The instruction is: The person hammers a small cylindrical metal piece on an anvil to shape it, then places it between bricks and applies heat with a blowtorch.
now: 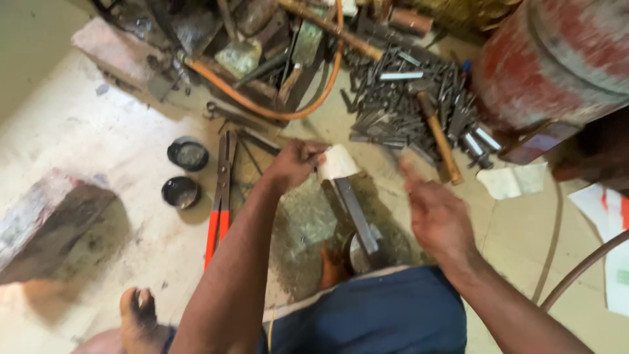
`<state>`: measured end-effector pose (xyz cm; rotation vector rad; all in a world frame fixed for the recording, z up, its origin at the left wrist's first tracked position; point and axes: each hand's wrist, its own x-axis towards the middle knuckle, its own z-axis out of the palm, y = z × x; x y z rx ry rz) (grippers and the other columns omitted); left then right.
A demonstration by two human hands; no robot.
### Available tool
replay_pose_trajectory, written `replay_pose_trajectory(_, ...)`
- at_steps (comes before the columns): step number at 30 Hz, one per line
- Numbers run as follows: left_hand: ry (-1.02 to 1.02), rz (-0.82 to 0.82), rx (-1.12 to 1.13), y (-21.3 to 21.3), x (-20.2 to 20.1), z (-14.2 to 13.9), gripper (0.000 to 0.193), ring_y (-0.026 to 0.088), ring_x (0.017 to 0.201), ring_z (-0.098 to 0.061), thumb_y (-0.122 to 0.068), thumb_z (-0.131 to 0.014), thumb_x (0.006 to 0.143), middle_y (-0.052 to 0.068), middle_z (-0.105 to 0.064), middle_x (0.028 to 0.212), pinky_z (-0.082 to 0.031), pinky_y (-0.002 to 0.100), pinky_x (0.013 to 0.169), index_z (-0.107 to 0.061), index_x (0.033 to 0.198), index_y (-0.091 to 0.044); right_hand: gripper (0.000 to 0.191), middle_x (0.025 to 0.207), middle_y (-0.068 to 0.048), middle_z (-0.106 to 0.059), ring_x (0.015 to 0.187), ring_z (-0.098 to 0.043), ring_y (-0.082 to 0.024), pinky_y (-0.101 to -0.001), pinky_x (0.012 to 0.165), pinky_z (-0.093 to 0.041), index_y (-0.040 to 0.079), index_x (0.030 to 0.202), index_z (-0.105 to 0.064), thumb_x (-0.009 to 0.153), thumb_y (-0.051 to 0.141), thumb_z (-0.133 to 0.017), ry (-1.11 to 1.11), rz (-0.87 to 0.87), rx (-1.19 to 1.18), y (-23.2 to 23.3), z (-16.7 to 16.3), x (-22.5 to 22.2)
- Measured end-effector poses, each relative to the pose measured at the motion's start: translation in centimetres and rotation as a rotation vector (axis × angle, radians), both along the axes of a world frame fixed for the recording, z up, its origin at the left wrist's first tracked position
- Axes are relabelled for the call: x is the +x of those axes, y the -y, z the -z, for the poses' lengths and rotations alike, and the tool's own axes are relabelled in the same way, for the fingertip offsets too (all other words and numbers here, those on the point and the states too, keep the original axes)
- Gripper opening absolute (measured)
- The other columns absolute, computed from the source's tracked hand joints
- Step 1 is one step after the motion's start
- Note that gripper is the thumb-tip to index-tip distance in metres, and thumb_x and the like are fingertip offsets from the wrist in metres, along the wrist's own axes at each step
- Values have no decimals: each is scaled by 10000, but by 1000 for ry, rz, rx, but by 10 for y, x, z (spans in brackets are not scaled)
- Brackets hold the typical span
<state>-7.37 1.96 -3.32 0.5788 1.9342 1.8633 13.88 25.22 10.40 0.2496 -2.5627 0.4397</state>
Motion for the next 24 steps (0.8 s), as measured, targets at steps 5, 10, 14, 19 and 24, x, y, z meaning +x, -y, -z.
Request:
replay_pose_trajectory(5,-217,-1,-236,-2,5,-18,276,129,856,-705,-107,-707,931,112,-791,987,-553,317,796,-736,1187,-6,309,766,-70,-630,623,-624,-198,-328,565,-552,125,1295,-638,997,44,-622,429,87,-264,0,4,5)
replay_pose_trajectory(10,-145,-13,-225,-3,13,-35,258,145,765,-651,-126,-708,931,128,-792,900,-537,341,719,-751,1167,-31,379,885,-98,-620,744,-630,-234,-385,651,-542,103,1285,-651,947,-65,-670,-10,-52,-91,0,-1,7)
replay_pose_trajectory(14,-276,-26,-336,-3,13,-35,269,148,777,-699,-154,-735,924,151,-768,932,-537,342,737,-751,1170,-46,624,816,-123,-600,678,-617,-278,-411,602,-540,151,1449,-580,865,-33,-702,189,-41,-1,3,-8,7)
replay_pose_trajectory(19,-115,-73,-317,-3,17,-22,290,155,874,-689,-186,-716,956,132,-773,1052,-543,349,760,-736,1218,-64,602,815,-103,-606,683,-608,-224,-379,658,-567,203,1561,-495,1014,-24,-604,122,-25,-184,7,-15,7)
replay_pose_trajectory(24,-129,-76,-216,-2,9,-17,311,153,870,-720,-183,-695,952,120,-804,1060,-578,354,791,-734,1235,-60,552,868,-105,-712,676,-669,-218,-388,609,-566,259,1483,-539,974,72,-639,226,-28,-193,9,-16,3)
